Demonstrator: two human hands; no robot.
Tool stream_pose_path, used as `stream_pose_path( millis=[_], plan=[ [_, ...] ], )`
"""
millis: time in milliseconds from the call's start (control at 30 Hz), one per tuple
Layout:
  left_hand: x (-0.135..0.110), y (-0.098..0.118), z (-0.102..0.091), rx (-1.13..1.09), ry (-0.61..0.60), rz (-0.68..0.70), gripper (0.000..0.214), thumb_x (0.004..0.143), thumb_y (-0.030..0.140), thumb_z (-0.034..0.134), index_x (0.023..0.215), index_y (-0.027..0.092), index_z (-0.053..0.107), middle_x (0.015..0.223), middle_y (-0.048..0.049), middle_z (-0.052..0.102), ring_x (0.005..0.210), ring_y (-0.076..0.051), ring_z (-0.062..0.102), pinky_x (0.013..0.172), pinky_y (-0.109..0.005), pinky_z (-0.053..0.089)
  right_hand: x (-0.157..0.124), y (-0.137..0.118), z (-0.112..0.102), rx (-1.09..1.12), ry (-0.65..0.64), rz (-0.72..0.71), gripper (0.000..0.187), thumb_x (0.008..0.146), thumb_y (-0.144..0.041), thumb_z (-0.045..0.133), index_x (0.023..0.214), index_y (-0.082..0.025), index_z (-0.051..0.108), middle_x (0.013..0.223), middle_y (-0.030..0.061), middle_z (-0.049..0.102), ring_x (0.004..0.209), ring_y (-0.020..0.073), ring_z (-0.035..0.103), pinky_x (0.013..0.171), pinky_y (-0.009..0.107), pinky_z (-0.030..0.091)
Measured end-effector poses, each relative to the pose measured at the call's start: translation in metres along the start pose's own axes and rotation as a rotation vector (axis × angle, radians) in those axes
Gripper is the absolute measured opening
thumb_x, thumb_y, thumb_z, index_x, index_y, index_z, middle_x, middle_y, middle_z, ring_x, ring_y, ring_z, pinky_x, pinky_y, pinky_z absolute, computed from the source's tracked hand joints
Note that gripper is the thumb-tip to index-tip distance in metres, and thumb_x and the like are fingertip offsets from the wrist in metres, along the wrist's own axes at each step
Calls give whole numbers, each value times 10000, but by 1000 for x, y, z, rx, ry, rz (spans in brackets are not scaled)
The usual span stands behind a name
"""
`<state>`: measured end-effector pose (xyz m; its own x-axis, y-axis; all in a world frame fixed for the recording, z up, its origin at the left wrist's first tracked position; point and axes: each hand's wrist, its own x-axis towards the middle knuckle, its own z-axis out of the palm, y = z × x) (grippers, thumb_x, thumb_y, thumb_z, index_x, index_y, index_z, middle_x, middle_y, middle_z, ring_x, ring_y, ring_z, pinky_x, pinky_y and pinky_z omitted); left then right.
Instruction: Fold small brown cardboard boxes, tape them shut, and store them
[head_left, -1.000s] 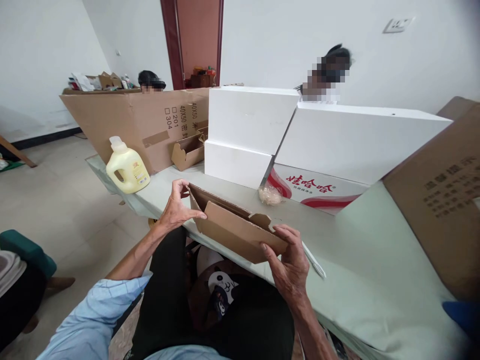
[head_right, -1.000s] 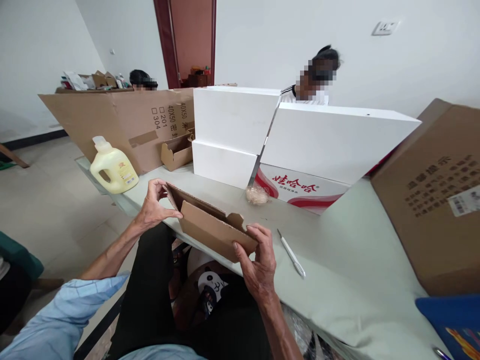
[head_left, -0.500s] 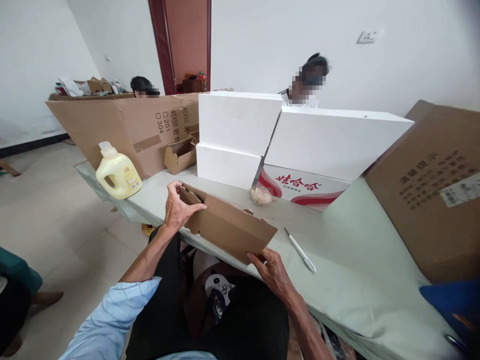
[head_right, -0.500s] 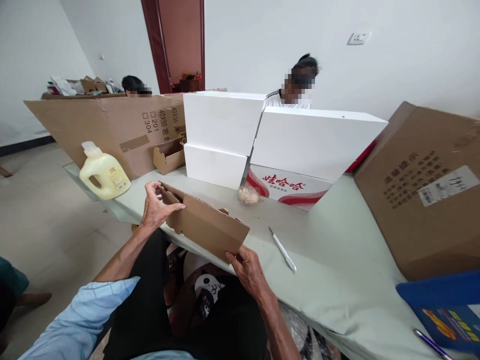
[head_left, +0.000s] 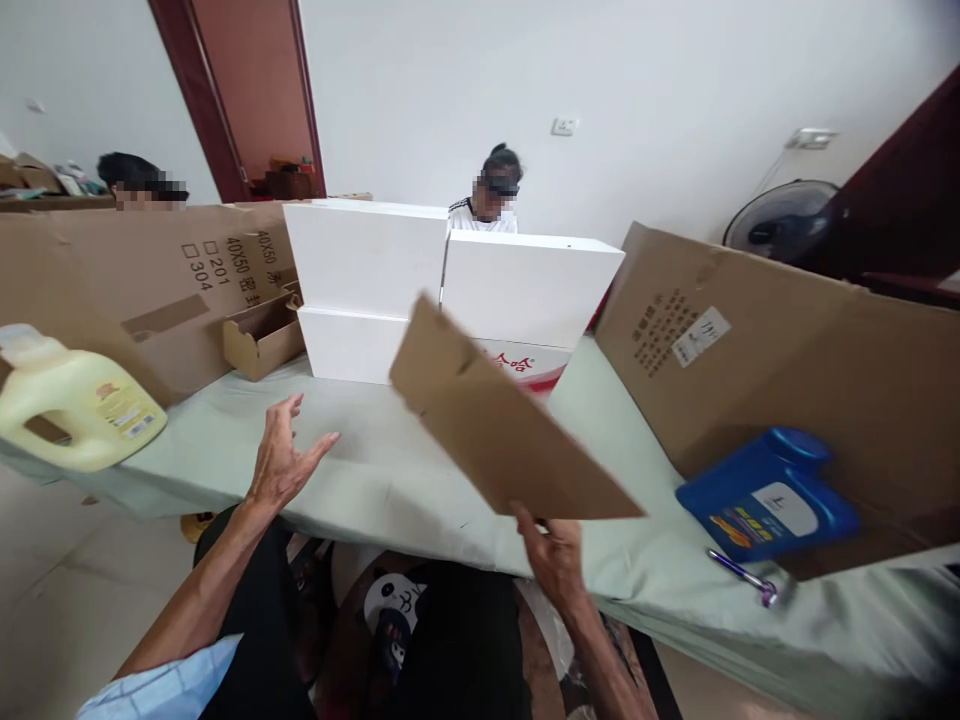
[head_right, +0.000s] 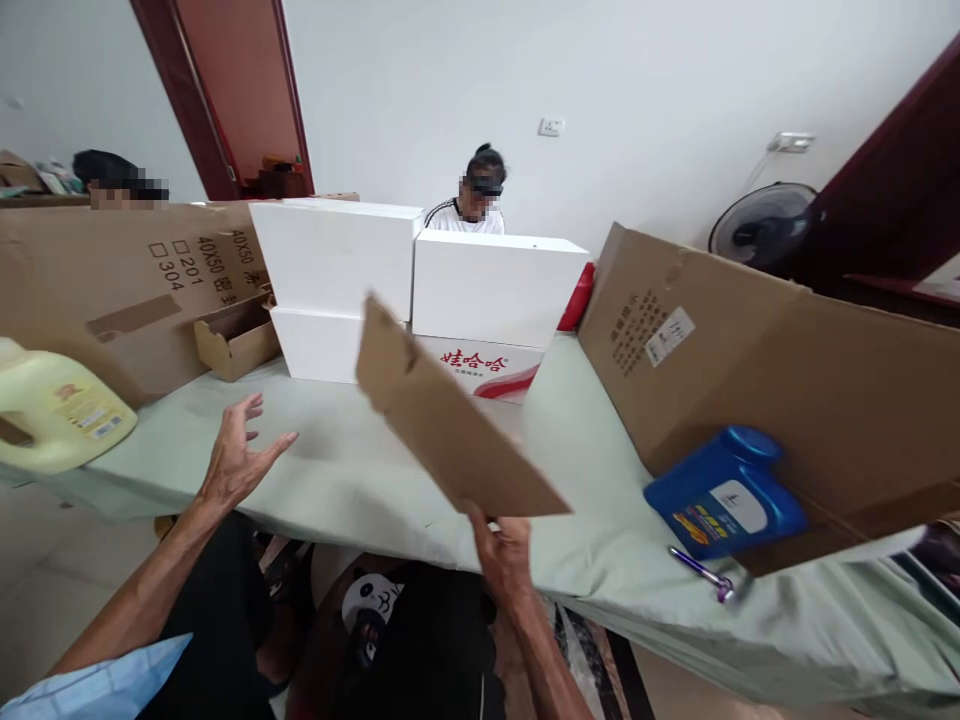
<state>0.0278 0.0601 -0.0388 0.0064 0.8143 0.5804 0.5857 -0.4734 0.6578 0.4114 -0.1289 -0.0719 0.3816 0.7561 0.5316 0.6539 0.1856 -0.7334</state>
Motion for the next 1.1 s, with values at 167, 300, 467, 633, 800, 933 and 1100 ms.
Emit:
stream_pose_path(
  millis=[167,300,467,633,800,933,1100],
  plan=[
    [-25,-36,25,130,-218,14,524,887,574,680,1269,216,671,1221,-142,715,1189,-379,679,986,-539,608,31,47,-83,-351,536,143,498,928,-568,649,530,-271,623,575,91,668,712,319,699,789,453,532],
    [-51,-50,54,155,-314,45,372,898,528,633,1120,244,724,1073,-115,759,1057,-364,703,971,-533,608,62,90,-117,-518,574,146,455,927,-539,533,570,-261,585,619,116,667,712,301,661,787,453,502],
    [-75,-53,81,220,-348,45,312,936,501,606,1089,269,747,1053,-95,785,1048,-358,704,914,-506,592,104,134,-105,-572,505,189,273,858,-418,520,632,-267,509,707,108,651,721,241,577,711,374,433],
    [-88,-65,95,336,-255,112,284,982,482,580,1041,266,755,1074,-99,780,1048,-344,687,899,-465,552,153,170,-76,-626,398,260,271,921,-318,553,665,-235,519,753,69,629,739,201,554,726,342,421],
    [-93,-76,102,411,-172,228,303,1018,460,559,1032,233,758,1073,-100,758,1040,-324,665,880,-426,512,200,196,-54,-682,309,334,263,1042,-422,690,985,-165,688,1011,38,707,922,187,671,877,377,565],
    [-94,-78,103,422,-149,284,293,1042,455,559,1030,235,751,1055,-91,750,1021,-317,663,856,-421,490,221,205,-35,-720,236,408,289,1055,-422,708,1187,-165,714,1198,73,730,1058,219,714,950,438,616],
    [-95,-80,105,427,-148,272,265,1045,448,576,1031,244,745,1076,-86,753,1036,-311,660,867,-412,481,228,204,-24,-744,172,474,349,1057,-434,704,1289,-172,696,1296,94,712,1129,243,710,991,474,613]
  ],
)
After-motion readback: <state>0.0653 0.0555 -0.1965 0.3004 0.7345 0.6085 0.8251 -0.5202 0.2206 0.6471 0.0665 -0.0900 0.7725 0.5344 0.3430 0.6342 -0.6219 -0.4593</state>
